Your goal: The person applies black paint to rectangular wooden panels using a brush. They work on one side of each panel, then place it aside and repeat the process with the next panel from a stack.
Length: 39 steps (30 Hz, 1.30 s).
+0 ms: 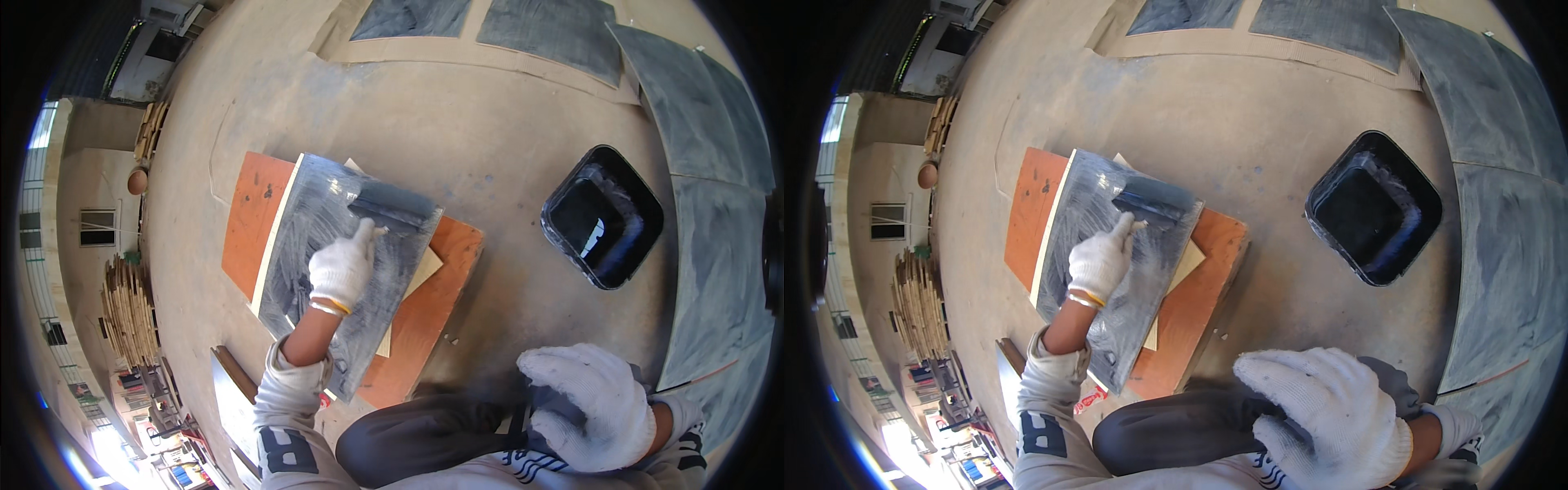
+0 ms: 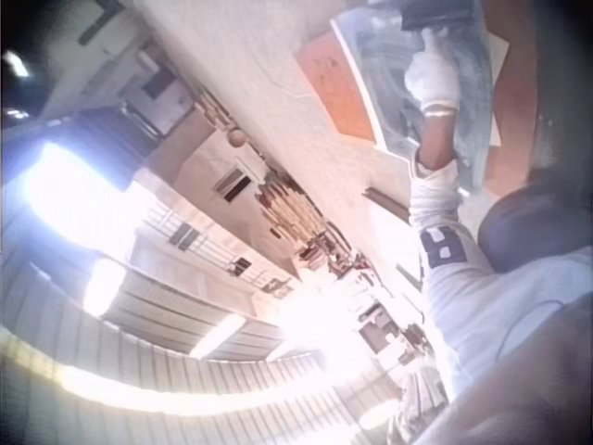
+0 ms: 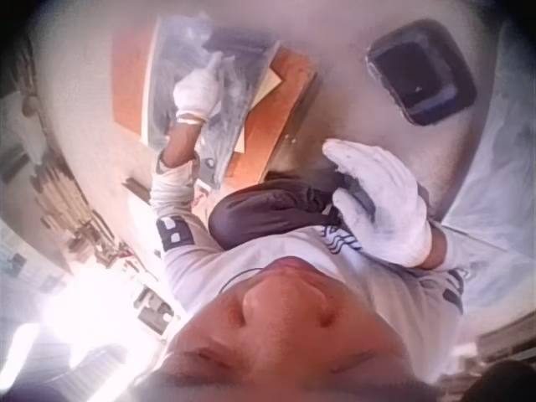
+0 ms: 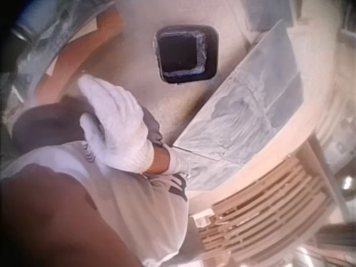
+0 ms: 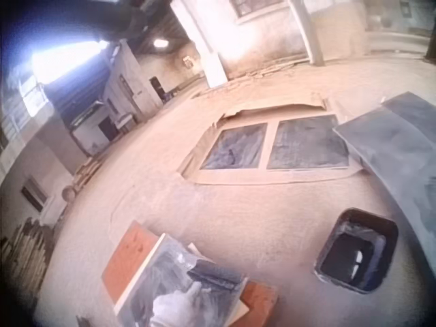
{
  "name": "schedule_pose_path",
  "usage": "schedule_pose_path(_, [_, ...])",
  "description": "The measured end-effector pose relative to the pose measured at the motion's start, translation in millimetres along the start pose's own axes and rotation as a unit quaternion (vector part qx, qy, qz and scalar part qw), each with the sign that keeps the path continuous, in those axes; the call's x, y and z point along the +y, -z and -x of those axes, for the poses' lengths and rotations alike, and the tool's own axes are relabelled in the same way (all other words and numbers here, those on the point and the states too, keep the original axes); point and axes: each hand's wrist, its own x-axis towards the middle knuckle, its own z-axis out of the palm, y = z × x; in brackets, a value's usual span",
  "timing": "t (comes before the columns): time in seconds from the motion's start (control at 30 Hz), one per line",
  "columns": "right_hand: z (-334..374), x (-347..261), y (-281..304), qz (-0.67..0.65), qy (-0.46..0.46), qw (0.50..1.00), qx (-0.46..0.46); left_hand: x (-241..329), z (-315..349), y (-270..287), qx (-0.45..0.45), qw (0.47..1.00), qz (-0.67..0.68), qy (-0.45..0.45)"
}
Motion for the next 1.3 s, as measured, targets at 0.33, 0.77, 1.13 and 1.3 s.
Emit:
schedule_pose_path(0.33, [-1, 2, 2, 0.010, -0.007, 1.000, -0.017, 14, 13, 4, -0.041, 0.999, -0.026, 0.007])
schedule_pose_path(0.77, [-8, 3, -2, 0.011, 0.002, 1.000, -0.029, 2, 6, -15, 0.029, 0.999, 0.000, 0.015])
schedule_pose_path(1.13, [-11, 2, -6, 0.017, 0.002, 0.999, -0.048, 19, 19, -13, 0.015, 0.997, 0.044, 0.060])
schedule_pose_path(1.3, [-6, 3, -3, 0.019, -0.027, 0.999, -0.029, -20, 10, -10, -0.040, 0.997, 0.031, 0.054])
